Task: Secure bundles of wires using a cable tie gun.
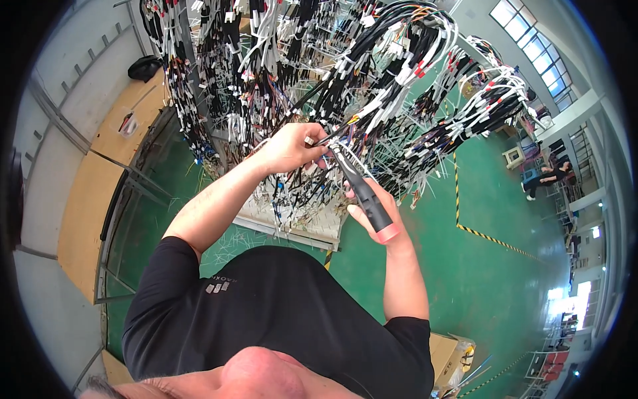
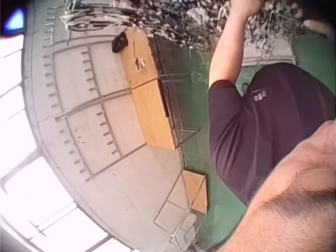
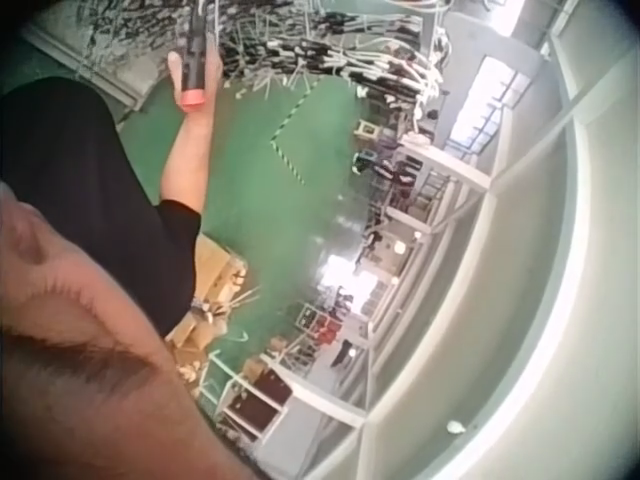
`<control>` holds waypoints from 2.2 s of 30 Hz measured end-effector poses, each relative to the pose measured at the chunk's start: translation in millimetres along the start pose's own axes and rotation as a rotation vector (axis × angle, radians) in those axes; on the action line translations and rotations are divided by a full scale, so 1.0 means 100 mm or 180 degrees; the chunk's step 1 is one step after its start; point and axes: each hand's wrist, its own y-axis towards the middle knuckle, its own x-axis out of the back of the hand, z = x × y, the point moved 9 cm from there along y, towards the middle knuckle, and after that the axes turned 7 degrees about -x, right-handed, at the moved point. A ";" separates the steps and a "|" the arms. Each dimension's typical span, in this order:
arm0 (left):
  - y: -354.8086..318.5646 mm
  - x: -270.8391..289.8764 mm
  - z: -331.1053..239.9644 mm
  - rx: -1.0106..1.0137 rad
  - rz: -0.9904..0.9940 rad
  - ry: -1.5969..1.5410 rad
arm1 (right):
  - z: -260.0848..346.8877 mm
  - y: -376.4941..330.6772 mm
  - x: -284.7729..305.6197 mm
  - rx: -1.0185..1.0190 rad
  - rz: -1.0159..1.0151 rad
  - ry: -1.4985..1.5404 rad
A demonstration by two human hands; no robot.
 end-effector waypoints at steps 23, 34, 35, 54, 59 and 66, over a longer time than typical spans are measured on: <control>0.07 -0.02 0.54 0.0497 -0.0338 -0.1269 | -0.13 -0.27 0.04 0.0994 -0.0888 -0.1895; 0.14 -0.21 0.49 0.0573 -0.0343 -0.0959 | -0.34 -0.21 0.36 0.0046 -0.0335 0.0810; 0.15 -0.22 0.49 0.0551 -0.0311 -0.0923 | -0.40 -0.14 0.37 0.0011 -0.0105 0.1246; 0.15 -0.30 0.50 0.0702 0.0261 -0.2370 | -0.90 0.05 -0.14 0.0080 0.0176 0.2158; 0.15 -0.27 0.49 0.0744 0.0117 -0.2295 | -0.99 0.03 -0.20 0.0182 0.0187 0.2102; 0.13 -0.26 0.46 0.0838 0.0237 -0.2374 | -1.02 0.05 -0.21 0.0511 -0.0351 0.0546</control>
